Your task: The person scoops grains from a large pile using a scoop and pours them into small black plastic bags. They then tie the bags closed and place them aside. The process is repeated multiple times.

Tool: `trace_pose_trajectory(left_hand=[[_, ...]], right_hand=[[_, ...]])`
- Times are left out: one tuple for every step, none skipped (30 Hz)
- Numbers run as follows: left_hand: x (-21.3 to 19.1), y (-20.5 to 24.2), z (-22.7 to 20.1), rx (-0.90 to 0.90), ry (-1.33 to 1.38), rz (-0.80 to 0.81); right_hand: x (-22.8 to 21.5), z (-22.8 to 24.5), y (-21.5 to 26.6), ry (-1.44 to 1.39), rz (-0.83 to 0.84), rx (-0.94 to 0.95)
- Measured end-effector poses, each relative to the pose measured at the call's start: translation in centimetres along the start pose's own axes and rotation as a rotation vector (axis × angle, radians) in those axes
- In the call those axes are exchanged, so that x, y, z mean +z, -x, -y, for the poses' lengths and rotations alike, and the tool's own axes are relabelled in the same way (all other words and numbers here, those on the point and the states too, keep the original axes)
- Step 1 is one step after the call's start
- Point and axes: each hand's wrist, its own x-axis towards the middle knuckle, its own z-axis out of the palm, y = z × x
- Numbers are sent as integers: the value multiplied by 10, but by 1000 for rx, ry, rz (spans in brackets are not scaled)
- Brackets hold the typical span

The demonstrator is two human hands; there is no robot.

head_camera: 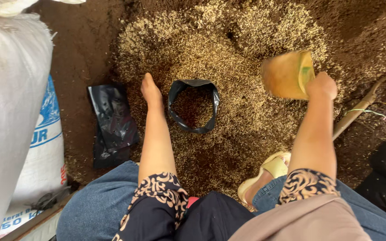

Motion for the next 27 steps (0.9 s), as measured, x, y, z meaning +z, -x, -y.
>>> trace_pose_trajectory(left_hand=[[7, -6, 1, -30, -56, 47], [11, -9, 2, -131, -145, 93], [15, -15, 0, -231, -235, 137], [19, -16, 0, -336, -324, 180], [23, -16, -1, -343, -349, 229], [26, -17, -3, -350, -374, 277], [28, -16, -6, -357, -398, 326], [30, -15, -10, -364, -392, 346], [34, -15, -16, -370, -385, 365], [36, -13, -21, -376, -378, 382], [39, -11, -27, -366, -385, 394], [42, -10, -33, -354, -394, 406], [44, -8, -40, -341, -402, 417], [45, -6, -46, -338, -414, 440], [47, -4, -52, -334, -427, 462], [47, -3, -58, -329, -443, 485], [45, -1, -64, -338, -397, 504], [45, 2, -69, -347, -351, 529], [44, 4, -74, -357, -305, 552], [46, 4, -80, -354, -293, 575], [49, 4, -86, -351, -281, 598], [48, 6, -87, -357, -272, 619], [48, 7, -88, -368, -284, 635], [49, 7, -89, -376, -298, 651], [51, 7, -89, -384, -312, 667], [54, 7, -88, -373, -325, 685], [58, 7, -87, -361, -338, 703]], right_hand=[[5, 12, 9, -38, -114, 31], [12, 26, 19, -75, -226, 59], [18, 40, 29, -107, -260, 53], [24, 53, 40, -135, -296, 47], [32, 67, 51, -252, -292, 36], [36, 74, 61, -369, -287, 24], [36, 71, 71, -447, -314, -73], [36, 71, 80, -526, -341, -176], [33, 72, 87, -604, -366, -280], [27, 74, 90, -689, -294, -284], [18, 75, 91, -773, -220, -288], [11, 77, 93, -858, -146, -291], [4, 81, 94, -909, -66, -256], [-5, 86, 94, -958, 15, -220], [-12, 91, 95, -1006, 98, -184], [-16, 96, 98, -1016, 146, -196], [-22, 101, 99, -1025, 194, -209], [-25, 102, 102, -1033, 240, -218], [-26, 102, 107, -1065, 243, -235], [-28, 102, 111, -1099, 239, -258], [-29, 104, 113, -1132, 235, -281], [-26, 108, 116, -1136, 241, -300], [-20, 114, 118, -1139, 247, -319], [-13, 121, 120, -1145, 252, -338], [-5, 132, 122, -1122, 228, -342], [5, 145, 124, -1100, 203, -344], [13, 152, 126, -1078, 178, -345]])
